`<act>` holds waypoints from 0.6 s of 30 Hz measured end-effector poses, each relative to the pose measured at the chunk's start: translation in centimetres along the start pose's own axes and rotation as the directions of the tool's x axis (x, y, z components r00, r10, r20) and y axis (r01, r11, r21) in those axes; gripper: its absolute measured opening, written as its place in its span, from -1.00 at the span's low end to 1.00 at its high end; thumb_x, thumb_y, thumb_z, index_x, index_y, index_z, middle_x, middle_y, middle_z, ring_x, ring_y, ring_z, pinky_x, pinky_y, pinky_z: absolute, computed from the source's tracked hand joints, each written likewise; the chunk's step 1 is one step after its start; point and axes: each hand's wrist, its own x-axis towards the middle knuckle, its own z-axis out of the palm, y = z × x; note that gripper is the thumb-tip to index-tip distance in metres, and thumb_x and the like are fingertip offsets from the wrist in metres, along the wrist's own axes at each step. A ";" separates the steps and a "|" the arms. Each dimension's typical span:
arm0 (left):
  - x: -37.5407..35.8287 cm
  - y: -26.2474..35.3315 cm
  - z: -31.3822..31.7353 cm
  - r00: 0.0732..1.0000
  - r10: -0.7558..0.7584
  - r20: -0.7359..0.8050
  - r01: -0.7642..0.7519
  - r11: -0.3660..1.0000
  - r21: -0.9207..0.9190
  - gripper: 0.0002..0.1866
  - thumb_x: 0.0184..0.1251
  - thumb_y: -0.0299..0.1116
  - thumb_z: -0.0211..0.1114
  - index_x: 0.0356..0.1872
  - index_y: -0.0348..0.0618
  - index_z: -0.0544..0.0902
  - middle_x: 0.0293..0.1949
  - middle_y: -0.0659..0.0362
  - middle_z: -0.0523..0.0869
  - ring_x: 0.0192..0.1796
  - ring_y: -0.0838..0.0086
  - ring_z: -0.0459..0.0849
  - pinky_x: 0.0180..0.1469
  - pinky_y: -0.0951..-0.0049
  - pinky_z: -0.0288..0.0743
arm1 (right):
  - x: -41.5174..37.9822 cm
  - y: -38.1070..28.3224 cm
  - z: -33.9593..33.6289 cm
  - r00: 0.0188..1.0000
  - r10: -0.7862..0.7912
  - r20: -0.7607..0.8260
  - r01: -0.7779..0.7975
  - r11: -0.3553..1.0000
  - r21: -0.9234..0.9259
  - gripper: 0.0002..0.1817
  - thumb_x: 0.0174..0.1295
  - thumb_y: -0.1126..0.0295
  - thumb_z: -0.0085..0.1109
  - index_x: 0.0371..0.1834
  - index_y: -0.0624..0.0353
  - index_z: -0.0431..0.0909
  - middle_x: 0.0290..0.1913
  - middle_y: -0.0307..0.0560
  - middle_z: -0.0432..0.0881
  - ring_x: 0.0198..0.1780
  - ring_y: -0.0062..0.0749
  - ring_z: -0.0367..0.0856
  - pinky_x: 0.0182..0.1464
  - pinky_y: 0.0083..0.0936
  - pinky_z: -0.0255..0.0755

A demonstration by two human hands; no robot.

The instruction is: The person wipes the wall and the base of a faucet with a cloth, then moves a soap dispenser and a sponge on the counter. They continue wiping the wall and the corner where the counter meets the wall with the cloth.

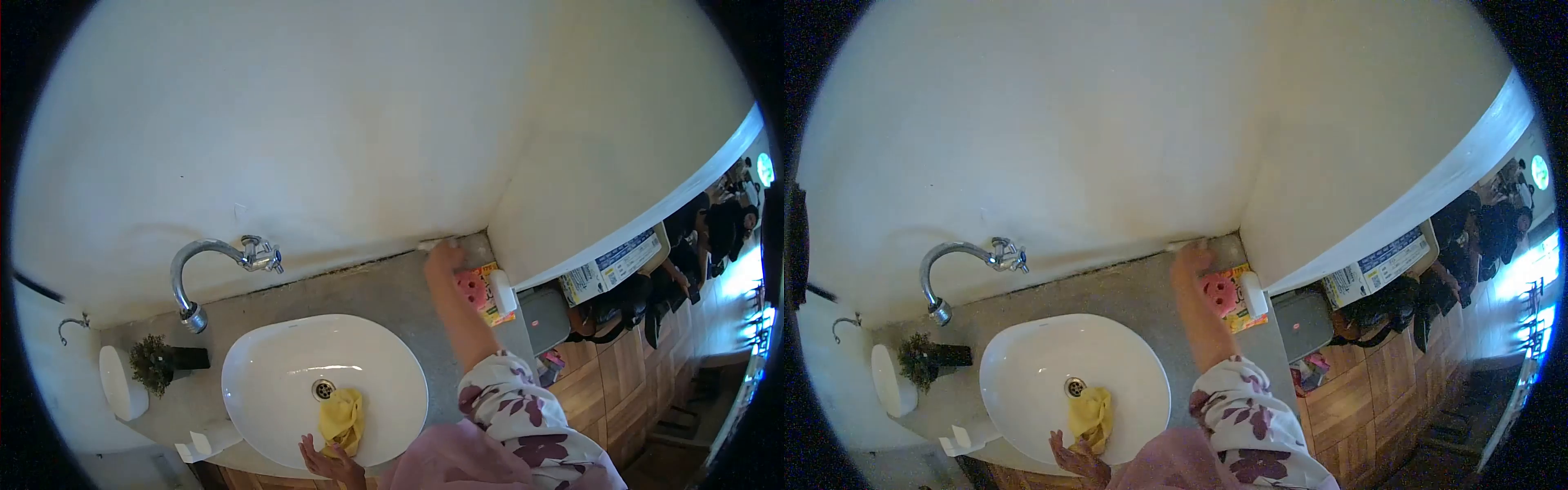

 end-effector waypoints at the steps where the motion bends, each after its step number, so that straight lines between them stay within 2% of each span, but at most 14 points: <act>1: -0.1 -0.2 0.1 0.999 -0.044 0.006 0.044 0.996 -0.079 -0.25 0.29 0.06 0.17 0.24 -0.41 0.25 0.18 -0.15 0.39 0.26 0.06 0.33 0.32 0.03 0.15 | -2.5 0.4 0.3 0.998 0.034 0.049 -0.035 0.999 0.023 -0.59 0.11 0.43 0.17 0.05 0.26 0.40 -0.01 0.15 0.58 0.02 -0.12 0.60 -0.01 -0.31 0.52; 3: -0.2 -0.9 0.7 0.999 -0.027 -0.026 0.025 0.997 -0.066 -0.25 0.28 0.07 0.19 0.23 -0.41 0.27 0.18 -0.15 0.39 0.27 0.05 0.32 0.33 0.02 0.14 | -6.6 1.0 0.6 0.984 0.102 0.147 -0.114 0.991 0.072 -0.55 0.11 0.41 0.19 0.10 0.22 0.41 0.06 0.14 0.55 0.06 -0.12 0.58 0.02 -0.31 0.51; 4: -0.3 -0.9 0.6 0.998 -0.011 -0.054 0.008 0.998 -0.060 -0.25 0.27 0.07 0.20 0.22 -0.41 0.29 0.18 -0.14 0.39 0.28 0.05 0.31 0.34 0.01 0.13 | -7.0 2.2 1.1 0.983 0.109 0.146 -0.121 0.990 0.074 -0.55 0.11 0.41 0.19 0.10 0.22 0.41 0.06 0.14 0.55 0.06 -0.12 0.58 0.02 -0.31 0.51; 5: -0.4 -0.8 0.3 0.999 -0.004 -0.053 0.001 0.998 -0.059 -0.25 0.27 0.07 0.20 0.22 -0.41 0.29 0.18 -0.14 0.39 0.28 0.05 0.31 0.34 0.01 0.13 | -7.2 3.0 1.5 0.957 0.065 0.283 -0.055 0.998 -0.041 -0.55 0.11 0.41 0.17 0.11 0.19 0.41 0.08 0.10 0.55 0.06 -0.14 0.58 0.02 -0.31 0.51; 6: -0.3 -0.3 0.2 0.999 0.007 -0.047 -0.006 1.000 0.019 -0.25 0.28 0.17 0.06 0.23 -0.33 0.32 0.19 -0.06 0.42 0.33 0.07 0.26 0.34 0.04 0.06 | -6.6 3.7 2.2 0.908 0.031 0.418 0.031 0.989 -0.142 -0.55 0.11 0.41 0.16 0.12 0.16 0.42 0.10 0.05 0.54 0.07 -0.15 0.58 0.02 -0.31 0.50; 7: -0.2 0.1 0.2 0.999 0.017 -0.043 -0.013 0.995 0.095 -0.23 0.30 0.27 -0.07 0.24 -0.25 0.35 0.20 0.03 0.45 0.38 0.10 0.20 0.34 0.06 -0.02 | -5.1 4.1 2.5 0.909 0.027 0.416 0.032 0.991 -0.134 -0.55 0.11 0.41 0.16 0.12 0.16 0.42 0.10 0.05 0.54 0.07 -0.15 0.58 0.02 -0.31 0.50; 9: -0.4 0.4 0.2 0.999 -0.005 -0.048 0.008 0.997 0.074 -0.23 0.30 0.26 -0.06 0.24 -0.25 0.34 0.20 0.03 0.45 0.38 0.10 0.19 0.34 0.06 -0.01 | -0.7 5.0 3.0 0.898 0.071 0.434 -0.146 0.979 0.142 -0.56 0.10 0.43 0.17 0.11 0.16 0.43 0.07 0.00 0.55 0.03 -0.18 0.57 0.00 -0.32 0.48; 12: -0.2 1.0 -0.2 0.999 -0.032 -0.036 0.035 0.996 0.078 -0.25 0.31 0.24 -0.05 0.25 -0.24 0.33 0.21 0.03 0.44 0.38 0.12 0.19 0.34 0.06 -0.01 | 3.5 5.9 3.5 0.866 0.129 0.483 -0.392 0.775 0.496 -0.56 0.09 0.46 0.19 0.09 0.17 0.46 0.03 -0.06 0.56 -0.03 -0.23 0.55 -0.03 -0.33 0.46; 13: 0.1 1.1 -0.2 0.999 -0.035 -0.024 0.037 0.995 0.091 -0.27 0.32 0.22 -0.06 0.25 -0.24 0.33 0.21 0.03 0.44 0.38 0.12 0.19 0.34 0.06 0.00 | 2.6 4.0 2.6 0.867 0.127 0.482 -0.389 0.775 0.498 -0.56 0.09 0.46 0.19 0.09 0.17 0.46 0.03 -0.06 0.56 -0.03 -0.23 0.55 -0.03 -0.33 0.46; 14: 0.3 1.0 -0.1 0.999 -0.040 -0.022 0.042 0.995 0.087 -0.27 0.32 0.22 -0.06 0.25 -0.24 0.33 0.21 0.03 0.44 0.38 0.12 0.19 0.34 0.06 0.00 | 0.6 0.5 0.2 0.902 0.163 0.399 -0.372 0.762 0.529 -0.57 0.07 0.50 0.21 0.07 0.18 0.46 0.00 -0.07 0.56 -0.07 -0.25 0.54 -0.03 -0.36 0.44; 15: 0.2 0.9 -0.1 0.999 0.020 -0.034 -0.017 0.995 0.100 -0.28 0.33 0.17 0.00 0.23 -0.31 0.33 0.17 -0.04 0.45 0.32 0.07 0.28 0.34 0.05 0.06 | -1.5 -2.2 -2.2 0.928 0.203 0.314 -0.352 0.753 0.555 -0.58 0.06 0.53 0.23 0.05 0.20 0.47 -0.04 -0.07 0.56 -0.10 -0.27 0.53 -0.04 -0.38 0.42; 16: 0.0 0.6 -0.2 0.996 0.080 -0.045 -0.074 0.990 0.118 -0.29 0.34 0.12 0.05 0.21 -0.37 0.33 0.14 -0.11 0.46 0.25 0.01 0.36 0.34 0.03 0.13 | -3.4 -3.5 -3.5 0.928 0.204 0.312 -0.351 0.760 0.547 -0.58 0.06 0.53 0.23 0.05 0.20 0.47 -0.04 -0.07 0.56 -0.10 -0.27 0.53 -0.04 -0.38 0.42; 18: 0.0 0.0 0.1 0.993 0.110 -0.049 -0.105 0.990 0.092 -0.29 0.34 0.13 0.04 0.21 -0.38 0.32 0.13 -0.11 0.47 0.23 0.02 0.38 0.33 0.03 0.14 | -6.4 -4.6 -4.0 0.923 0.181 0.341 -0.356 0.740 0.571 -0.60 0.04 0.62 0.24 0.00 0.24 0.47 -0.07 -0.06 0.56 -0.13 -0.29 0.53 -0.04 -0.42 0.40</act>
